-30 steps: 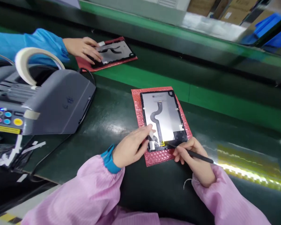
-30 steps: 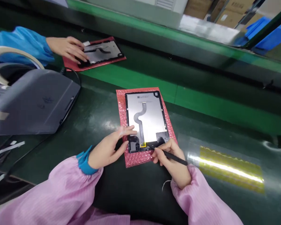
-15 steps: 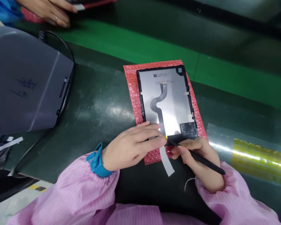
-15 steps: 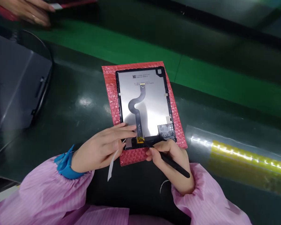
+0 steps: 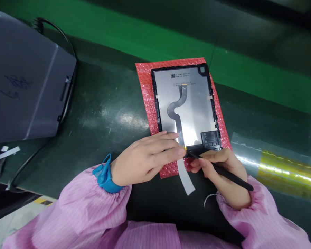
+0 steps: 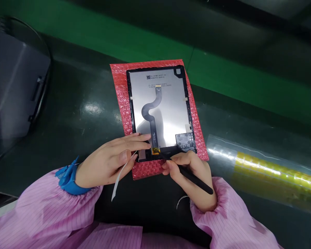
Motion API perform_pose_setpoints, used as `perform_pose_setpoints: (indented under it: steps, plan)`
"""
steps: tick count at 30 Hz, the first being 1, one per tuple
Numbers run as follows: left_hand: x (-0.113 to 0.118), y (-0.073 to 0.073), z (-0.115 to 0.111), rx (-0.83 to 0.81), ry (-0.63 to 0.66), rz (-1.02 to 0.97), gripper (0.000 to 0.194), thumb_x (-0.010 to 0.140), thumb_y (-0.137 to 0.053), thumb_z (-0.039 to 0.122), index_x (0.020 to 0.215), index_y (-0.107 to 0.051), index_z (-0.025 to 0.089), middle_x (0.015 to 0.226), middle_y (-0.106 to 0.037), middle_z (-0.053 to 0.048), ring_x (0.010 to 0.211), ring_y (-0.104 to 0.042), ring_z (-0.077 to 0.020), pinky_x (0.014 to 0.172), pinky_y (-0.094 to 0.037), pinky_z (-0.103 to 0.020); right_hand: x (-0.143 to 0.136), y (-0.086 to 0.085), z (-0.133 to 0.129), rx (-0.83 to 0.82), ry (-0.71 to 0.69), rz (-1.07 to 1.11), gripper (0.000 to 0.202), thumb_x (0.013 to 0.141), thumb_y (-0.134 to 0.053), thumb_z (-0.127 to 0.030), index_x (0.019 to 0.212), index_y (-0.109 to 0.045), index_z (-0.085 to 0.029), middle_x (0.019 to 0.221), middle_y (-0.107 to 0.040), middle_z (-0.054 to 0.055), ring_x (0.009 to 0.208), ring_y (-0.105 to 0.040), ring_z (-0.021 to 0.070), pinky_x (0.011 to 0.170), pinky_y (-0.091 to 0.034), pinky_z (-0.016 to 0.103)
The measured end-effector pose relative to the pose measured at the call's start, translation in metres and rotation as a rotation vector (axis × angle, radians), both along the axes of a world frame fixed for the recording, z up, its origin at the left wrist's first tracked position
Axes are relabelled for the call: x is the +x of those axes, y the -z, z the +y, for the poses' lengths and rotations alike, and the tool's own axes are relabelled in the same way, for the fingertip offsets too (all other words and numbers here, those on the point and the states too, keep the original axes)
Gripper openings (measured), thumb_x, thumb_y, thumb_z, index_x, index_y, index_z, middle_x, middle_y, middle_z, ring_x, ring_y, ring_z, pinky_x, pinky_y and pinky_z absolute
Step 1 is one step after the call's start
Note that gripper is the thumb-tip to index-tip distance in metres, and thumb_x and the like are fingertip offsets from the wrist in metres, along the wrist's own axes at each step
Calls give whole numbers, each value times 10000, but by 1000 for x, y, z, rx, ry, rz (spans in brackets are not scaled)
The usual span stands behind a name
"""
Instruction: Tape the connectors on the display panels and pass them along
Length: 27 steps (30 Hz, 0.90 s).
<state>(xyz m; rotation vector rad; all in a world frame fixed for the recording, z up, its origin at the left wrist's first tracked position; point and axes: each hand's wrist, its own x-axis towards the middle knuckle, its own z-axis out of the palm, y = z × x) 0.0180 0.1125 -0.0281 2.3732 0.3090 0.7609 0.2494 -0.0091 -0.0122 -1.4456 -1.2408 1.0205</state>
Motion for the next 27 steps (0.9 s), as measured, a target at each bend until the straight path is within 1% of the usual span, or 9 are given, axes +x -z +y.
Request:
perform_pose_setpoints:
  steps: [4,9,21,27]
  plan:
    - [0,1,1,11,3,-7,971,1007,-483,5,1670,120,379,1324,-734,-94,1417,-587,-260,1134,-567,-498,1,3,-4,-9,-3,35,190,954,-723,-160,913,-580,-277,838,-803,-31,714,-804,199,638,-651,316]
    - [0,2,0,3,-10,-8,954,1014,-475,11,1672,104,388,1336,-733,-81,1408,-596,-257,1116,-586,-492,1,4,-3,-26,-7,13,196,957,-723,-163,905,-573,-278,831,-805,-28,715,-803,199,651,-651,321]
    - [0,2,0,3,-16,-16,974,1003,-492,5,1670,112,376,1337,-739,-72,1404,-600,-251,1108,-592,-455,0,2,-1,-38,13,-11,203,949,-734,-173,883,-572,-277,813,-797,-42,667,-788,166,635,-634,276]
    - [-1,3,-1,-4,-8,-9,977,998,-493,-1,1671,109,374,1341,-738,-65,1418,-586,-247,1115,-582,-459,0,2,0,-53,25,-17,201,940,-745,-179,873,-581,-276,806,-799,-31,654,-785,172,515,-573,240]
